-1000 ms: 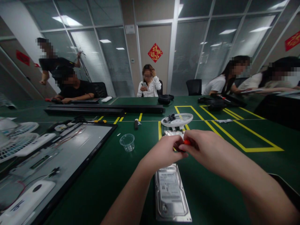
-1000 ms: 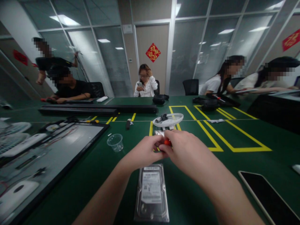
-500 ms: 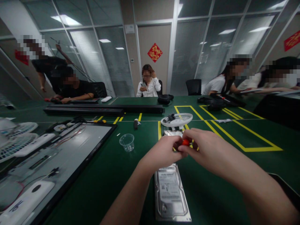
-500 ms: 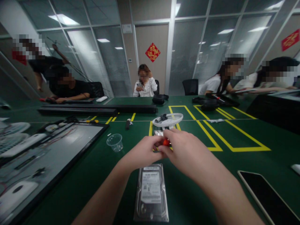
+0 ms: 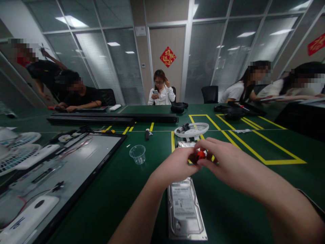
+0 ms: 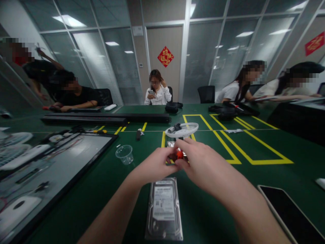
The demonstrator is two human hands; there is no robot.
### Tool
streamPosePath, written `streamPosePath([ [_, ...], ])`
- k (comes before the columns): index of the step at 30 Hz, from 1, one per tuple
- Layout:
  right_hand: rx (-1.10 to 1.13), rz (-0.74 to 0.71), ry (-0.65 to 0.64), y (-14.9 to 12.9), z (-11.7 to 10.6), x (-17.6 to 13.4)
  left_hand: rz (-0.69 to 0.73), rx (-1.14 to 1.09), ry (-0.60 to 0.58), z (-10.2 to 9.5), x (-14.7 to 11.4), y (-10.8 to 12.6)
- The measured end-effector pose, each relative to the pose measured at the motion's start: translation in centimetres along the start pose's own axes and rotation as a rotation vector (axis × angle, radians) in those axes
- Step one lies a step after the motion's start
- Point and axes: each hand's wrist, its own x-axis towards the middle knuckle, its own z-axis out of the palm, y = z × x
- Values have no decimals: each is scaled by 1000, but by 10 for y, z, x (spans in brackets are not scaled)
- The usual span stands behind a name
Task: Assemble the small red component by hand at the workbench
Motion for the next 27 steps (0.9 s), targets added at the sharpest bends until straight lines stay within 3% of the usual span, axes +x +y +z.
streamPosePath([
  [3, 34, -54, -19, -1, 0, 0, -17, 11, 46, 0, -1, -1],
  [10, -68, 86, -14, -3, 1, 3, -23, -54, 5, 1, 2, -5],
  [17, -12, -4, -35, -3, 2, 3, -7, -1, 59, 0, 0, -3],
  [24, -85, 112, -19, -2, 4, 4, 0, 17, 6, 1, 1, -4],
  [27, -58, 38, 18, -1, 4, 1, 3, -20, 30, 2, 0, -4],
])
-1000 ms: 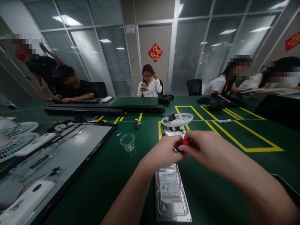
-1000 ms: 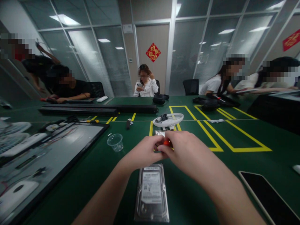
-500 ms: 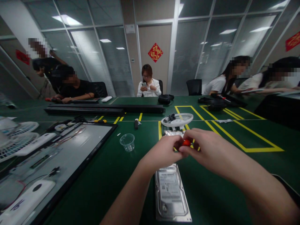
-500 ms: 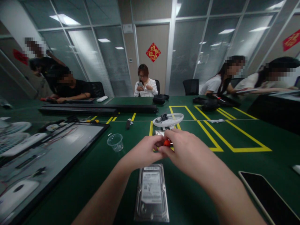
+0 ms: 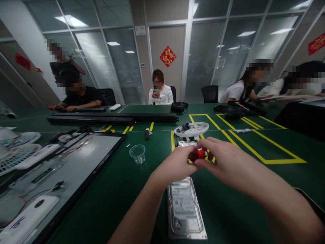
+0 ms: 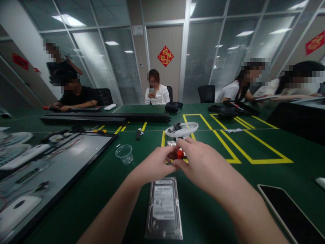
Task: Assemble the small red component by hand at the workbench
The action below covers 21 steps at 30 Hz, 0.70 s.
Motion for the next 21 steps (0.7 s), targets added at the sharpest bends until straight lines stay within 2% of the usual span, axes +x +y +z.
streamPosePath([
  [2, 53, -73, 7, 1, 0, -1, -2, -45, 26, 0, -1, 0],
  [5, 57, -91, -14, 2, 0, 0, 0, -44, 42, 0, -2, -1],
  [12, -27, 61, -19, -1, -2, 2, -43, 32, -28, 0, 2, -2],
  [17, 62, -68, 2, 1, -1, -2, -5, 18, -13, -1, 0, -1],
  [21, 58, -66, -22, 0, 0, 1, 11, 47, 37, -1, 0, -3],
])
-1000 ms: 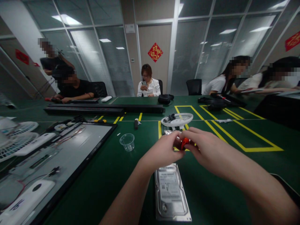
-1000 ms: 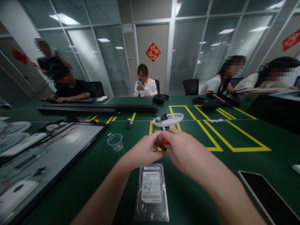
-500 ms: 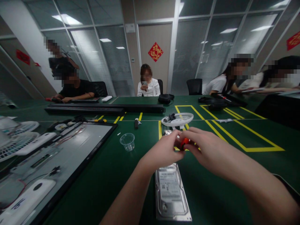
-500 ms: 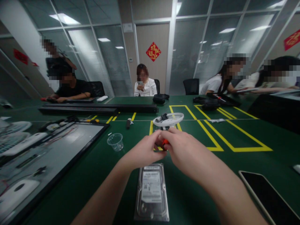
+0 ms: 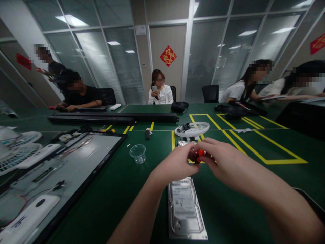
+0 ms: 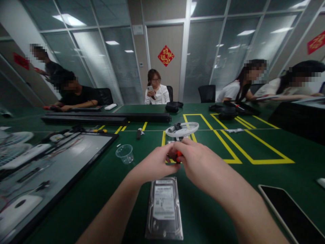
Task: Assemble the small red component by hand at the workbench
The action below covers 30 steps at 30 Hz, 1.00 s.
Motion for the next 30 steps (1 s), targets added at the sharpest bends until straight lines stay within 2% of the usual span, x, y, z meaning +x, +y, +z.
streamPosePath([
  [6, -64, 101, 1, -3, -2, 1, -23, -24, -67, 0, 2, 2],
  [11, 17, -47, 38, 0, -2, -3, -23, -53, -33, -2, -1, 5],
  [13, 20, -65, 30, 0, -1, -2, -22, -72, -16, -2, -1, 5],
  [20, -65, 94, -1, 0, -1, 0, -23, -20, -78, -1, 2, 1],
  [26, 21, -52, 14, -1, -3, -3, -8, -55, -1, 1, -1, 1],
  [30, -45, -19, 23, -1, -1, 0, -7, -83, -11, 0, 0, 1],
])
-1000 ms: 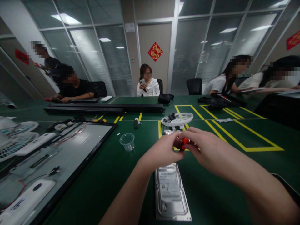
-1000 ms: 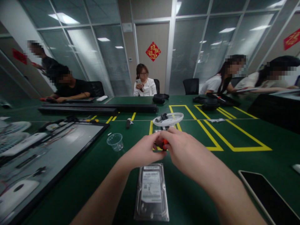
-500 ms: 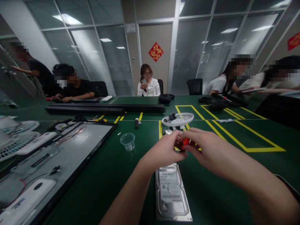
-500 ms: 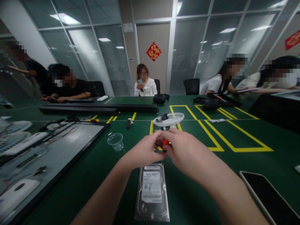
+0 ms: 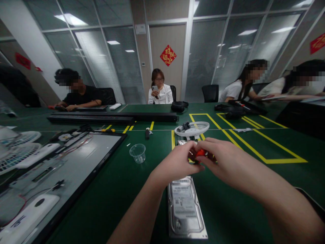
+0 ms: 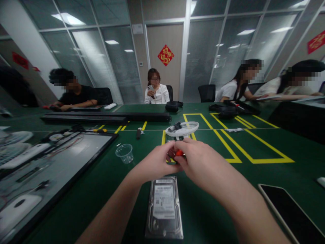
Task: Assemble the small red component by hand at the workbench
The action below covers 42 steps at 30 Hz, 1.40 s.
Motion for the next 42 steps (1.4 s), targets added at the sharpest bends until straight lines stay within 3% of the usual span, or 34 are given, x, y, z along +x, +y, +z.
streamPosePath([
  [4, -18, 75, -10, 3, 1, -1, -12, 39, -47, -1, 1, 2],
  [11, 50, -35, -13, -3, -2, -4, 12, -52, 5, 1, 0, 1],
  [17, -34, 90, -16, -2, 0, 0, 4, 44, -48, 1, 2, 1],
  [24, 19, -24, 4, 0, 1, -2, -3, -27, 2, 1, 0, 1],
  [31, -21, 81, -23, 0, 1, 0, 5, 30, -34, 0, 1, 2],
  [38, 45, -37, 4, 2, 1, -3, 14, 66, 15, 1, 0, 1],
  [42, 15, 28, -15, 1, 1, -1, 14, 68, -16, 0, 1, 0],
])
